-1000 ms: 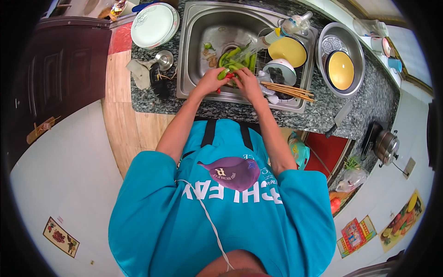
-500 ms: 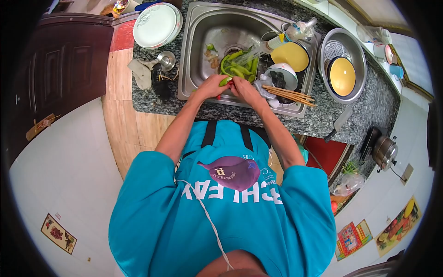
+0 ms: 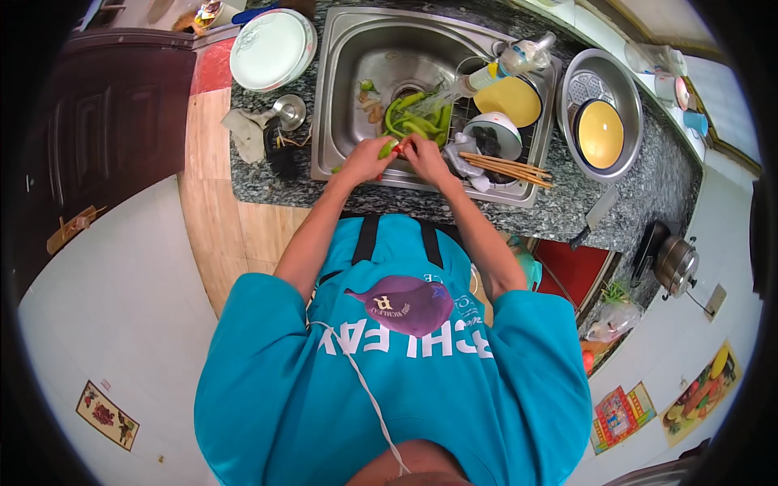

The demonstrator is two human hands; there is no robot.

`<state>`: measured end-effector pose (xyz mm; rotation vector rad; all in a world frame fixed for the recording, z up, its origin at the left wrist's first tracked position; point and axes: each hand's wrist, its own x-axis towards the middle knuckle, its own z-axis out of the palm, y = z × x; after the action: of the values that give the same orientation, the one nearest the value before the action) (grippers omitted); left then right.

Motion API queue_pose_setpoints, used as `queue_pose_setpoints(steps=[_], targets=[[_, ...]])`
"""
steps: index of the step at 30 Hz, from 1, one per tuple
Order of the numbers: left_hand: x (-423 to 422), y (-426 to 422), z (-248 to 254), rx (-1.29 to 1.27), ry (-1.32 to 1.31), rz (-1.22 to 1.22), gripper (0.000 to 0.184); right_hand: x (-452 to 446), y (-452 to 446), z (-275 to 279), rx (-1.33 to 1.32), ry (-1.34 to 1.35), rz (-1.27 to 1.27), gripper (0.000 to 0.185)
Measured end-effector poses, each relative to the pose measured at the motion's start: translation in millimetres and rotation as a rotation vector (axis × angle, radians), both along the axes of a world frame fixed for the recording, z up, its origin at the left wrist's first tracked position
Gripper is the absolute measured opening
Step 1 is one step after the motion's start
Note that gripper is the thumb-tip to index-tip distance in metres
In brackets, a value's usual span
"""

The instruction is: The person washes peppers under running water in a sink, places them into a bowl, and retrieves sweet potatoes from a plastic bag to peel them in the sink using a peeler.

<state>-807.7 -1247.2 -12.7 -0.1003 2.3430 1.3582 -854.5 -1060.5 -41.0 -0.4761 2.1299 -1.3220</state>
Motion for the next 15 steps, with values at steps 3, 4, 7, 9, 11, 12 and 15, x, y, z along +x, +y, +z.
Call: queue_pose_setpoints(steps=[3,4,7,9,11,12,15], targets=[[7.1,-17.7,5.2,-0.004,-0.015,0.168,0.033,-11.9,-11.7,-19.5,0.155,0.093,-0.248,0.017],[7.3,-24.6,4.8,0.006,0.013,0.240,0.036,-16.9,-18.3,-22.0,0.152,0.121,-0.269,0.019],[10.2,-32.8,-3.5,-0.006,-0.016,0.295,0.036,-17.9,-41.2,-34.5,-0.190,-0.297,-0.450,0.022],[12.7,-35.8,-9.9,-0.032,-0.025,0.321,0.033,-23.7,-53.1,-41.1,0.076,0.182,-0.431,0.024],[14.0,-36.1,-16.5,-0.029,-0.090,0.355,0.032,-23.4,-48.4,-38.3,0.263,0.169,-0.300,0.025],[14.7,-35.7,-19.4,-0.025,-0.154,0.384,0.032,-20.4,-45.4,-34.2,0.450,0.158,-0.171,0.025],[14.8,-31.6,-30.3,0.054,-0.218,0.525,0.032,-0.9,-44.5,-47.5,0.517,0.210,-0.062,0.021]])
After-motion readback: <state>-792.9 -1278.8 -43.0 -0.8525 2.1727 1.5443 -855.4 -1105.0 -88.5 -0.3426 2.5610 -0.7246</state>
